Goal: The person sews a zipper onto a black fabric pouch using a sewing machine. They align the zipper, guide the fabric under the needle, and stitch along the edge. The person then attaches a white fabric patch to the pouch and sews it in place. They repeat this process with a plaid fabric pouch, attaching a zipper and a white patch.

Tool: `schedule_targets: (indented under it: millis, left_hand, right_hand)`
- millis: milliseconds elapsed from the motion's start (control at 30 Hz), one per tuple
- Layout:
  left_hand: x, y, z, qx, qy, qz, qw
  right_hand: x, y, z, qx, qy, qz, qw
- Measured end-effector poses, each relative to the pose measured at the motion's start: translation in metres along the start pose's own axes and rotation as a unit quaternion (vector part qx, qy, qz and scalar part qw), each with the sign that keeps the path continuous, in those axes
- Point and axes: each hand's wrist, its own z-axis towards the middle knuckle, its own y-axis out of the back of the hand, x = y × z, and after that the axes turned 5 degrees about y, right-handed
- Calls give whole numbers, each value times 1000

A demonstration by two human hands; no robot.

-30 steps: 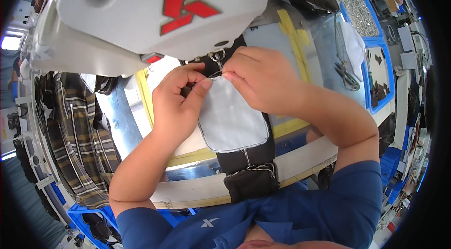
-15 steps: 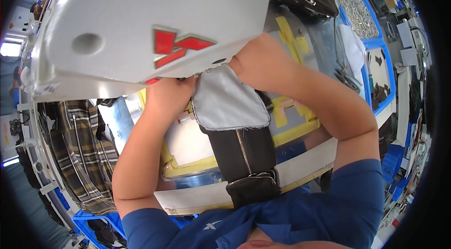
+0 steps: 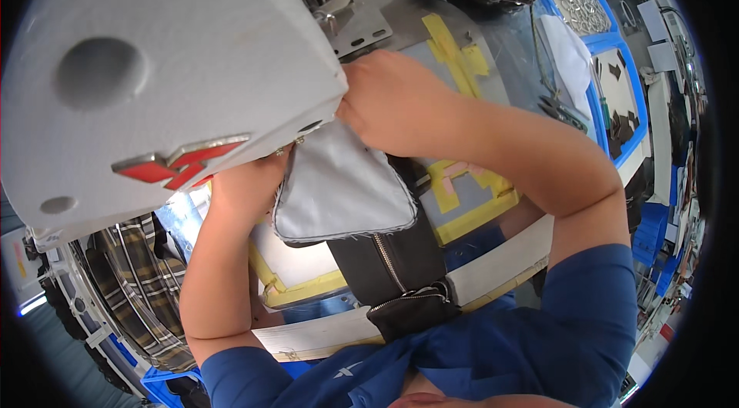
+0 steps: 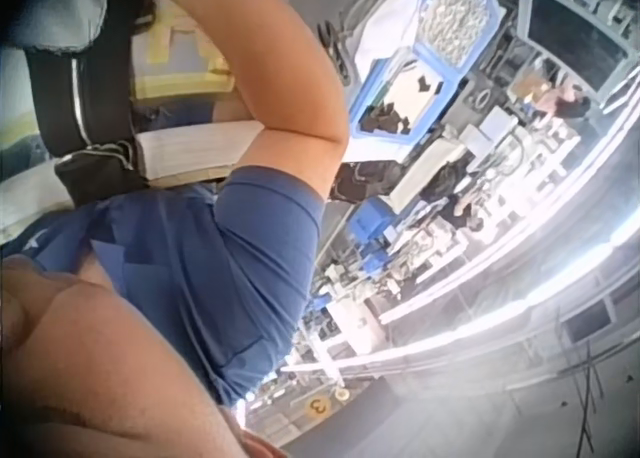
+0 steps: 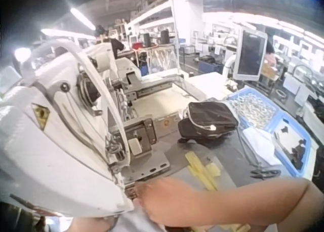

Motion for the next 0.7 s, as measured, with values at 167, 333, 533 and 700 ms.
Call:
schedule_targets:
  millis: [167,333,533,700]
  left_hand:
    - [5,-2,1,-23,-43,52,997]
    - [13,-5,0,-25,-25,55,998]
    - [32,-9,2,-74,-80,63,992]
    - [24,-6,6,-52,-65,24,996]
  right_hand:
    - [-12,-9,8,-30,30,2,999]
    - [-9,-1,14,1,11,22,1000]
    - [-11,-1,17,-14,32,-4,999]
    - [-5,8,16,35,-39,28,998]
